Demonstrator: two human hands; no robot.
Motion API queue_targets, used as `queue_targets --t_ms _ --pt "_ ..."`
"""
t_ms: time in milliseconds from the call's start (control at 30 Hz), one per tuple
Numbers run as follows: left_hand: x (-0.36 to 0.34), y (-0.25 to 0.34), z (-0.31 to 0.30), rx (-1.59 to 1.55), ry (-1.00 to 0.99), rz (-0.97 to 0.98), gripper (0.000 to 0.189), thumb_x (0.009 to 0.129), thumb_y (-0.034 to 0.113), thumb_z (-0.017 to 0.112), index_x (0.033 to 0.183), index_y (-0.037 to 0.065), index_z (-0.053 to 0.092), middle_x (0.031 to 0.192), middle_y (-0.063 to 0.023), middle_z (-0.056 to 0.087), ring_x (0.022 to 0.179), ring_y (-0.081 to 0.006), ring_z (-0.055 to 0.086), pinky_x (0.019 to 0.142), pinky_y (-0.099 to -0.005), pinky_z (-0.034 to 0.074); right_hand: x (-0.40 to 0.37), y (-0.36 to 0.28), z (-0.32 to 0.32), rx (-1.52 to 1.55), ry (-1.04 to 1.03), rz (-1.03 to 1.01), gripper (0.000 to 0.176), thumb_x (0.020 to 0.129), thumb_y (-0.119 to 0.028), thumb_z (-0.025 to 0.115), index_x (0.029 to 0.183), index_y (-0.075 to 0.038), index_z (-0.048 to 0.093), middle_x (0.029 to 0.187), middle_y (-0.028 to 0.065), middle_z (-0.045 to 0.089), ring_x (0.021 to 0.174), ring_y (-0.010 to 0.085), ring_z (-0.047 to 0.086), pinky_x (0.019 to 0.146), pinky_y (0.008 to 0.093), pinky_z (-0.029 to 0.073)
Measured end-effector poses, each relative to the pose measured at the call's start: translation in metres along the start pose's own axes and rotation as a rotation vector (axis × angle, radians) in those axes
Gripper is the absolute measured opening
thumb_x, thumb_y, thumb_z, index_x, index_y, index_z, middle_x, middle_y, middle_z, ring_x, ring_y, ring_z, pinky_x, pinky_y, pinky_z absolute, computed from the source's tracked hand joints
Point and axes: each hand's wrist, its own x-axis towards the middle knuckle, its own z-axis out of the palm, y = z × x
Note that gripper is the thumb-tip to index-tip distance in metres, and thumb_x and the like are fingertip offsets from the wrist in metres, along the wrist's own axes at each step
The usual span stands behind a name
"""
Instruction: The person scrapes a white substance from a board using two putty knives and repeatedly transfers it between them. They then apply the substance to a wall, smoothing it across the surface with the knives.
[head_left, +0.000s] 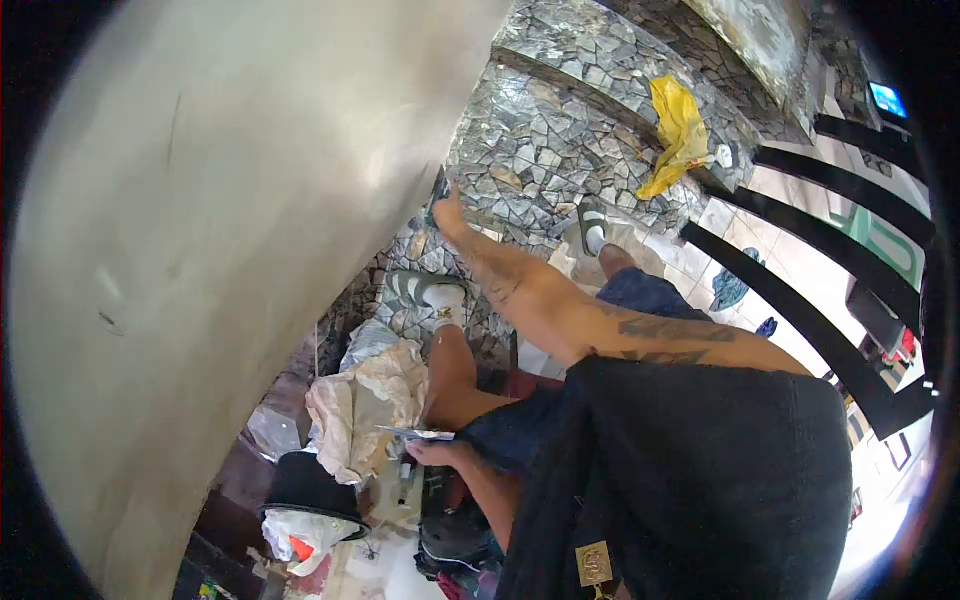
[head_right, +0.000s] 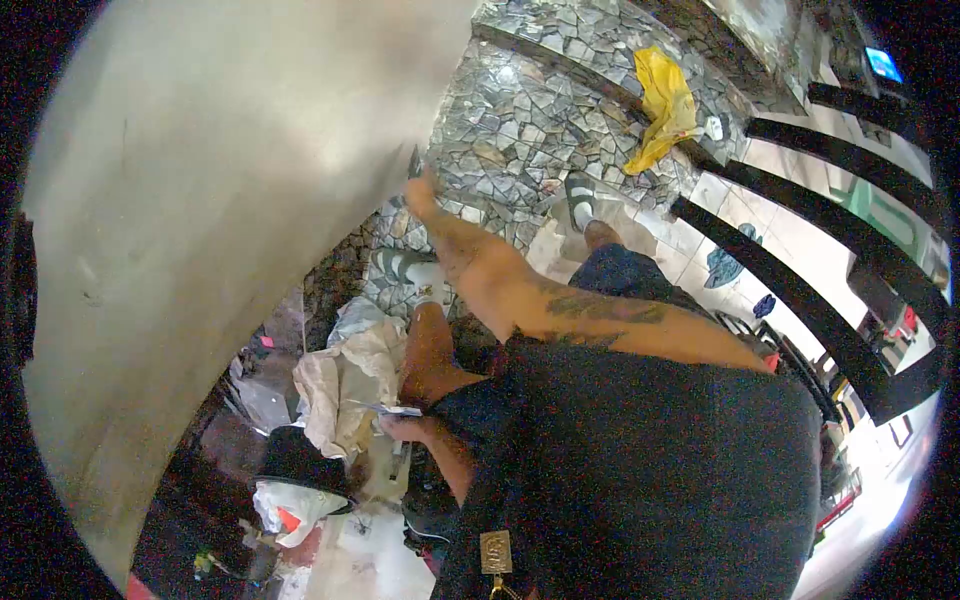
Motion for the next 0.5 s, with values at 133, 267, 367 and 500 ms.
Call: queue_targets --t_ms 133,267,367,500 --pt "0.009 -0.009 0.0 -0.075 -0.009 -0.059 0.034 0.089 0.024 0.036 0.089 -0.008 0.048 0.09 -0.0168 0.051 0.08 -0.023 0.046 0.073 -0.038 0.039 -0.003 0.014 0.026 -0.012 -0.005 -0.118 0.038 0.064 0.002 0.05 0.102 -0.002 0.048 0.081 0.0093 0.053 0.073 0.0199 0.049 0.063 0.0349 0.041" --pt "0.017 -0.005 0.005 -0.202 0.019 -0.186 0.031 0.09 0.022 0.038 0.089 -0.008 0.048 0.092 -0.0153 0.051 0.081 -0.023 0.047 0.074 -0.0368 0.039 -0.011 0.023 0.035 -0.051 0.016 -0.244 0.046 0.064 0.005 0.048 0.11 -0.002 0.047 0.087 0.0099 0.054 0.078 0.0199 0.05 0.067 0.0343 0.042" --pt "0.018 0.021 0.008 -0.205 0.033 -0.215 0.032 0.091 0.02 0.037 0.095 -0.009 0.048 0.095 -0.0164 0.052 0.083 -0.0232 0.048 0.076 -0.037 0.04 -0.025 0.024 0.04 -0.186 0.101 -0.356 0.055 0.064 0.008 0.046 0.119 -0.001 0.042 0.094 0.0118 0.054 0.086 0.021 0.051 0.073 0.0335 0.043" --pt "0.018 0.02 0.009 -0.214 0.052 -0.18 0.034 0.091 0.018 0.036 0.105 -0.012 0.047 0.101 -0.0185 0.052 0.086 -0.0236 0.048 0.078 -0.0365 0.04 -0.051 0.024 0.043 -0.153 0.06 -0.172 0.069 0.064 0.01 0.042 0.132 -0.001 0.03 0.114 0.0173 0.048 0.105 0.0259 0.046 0.089 0.0309 0.037"
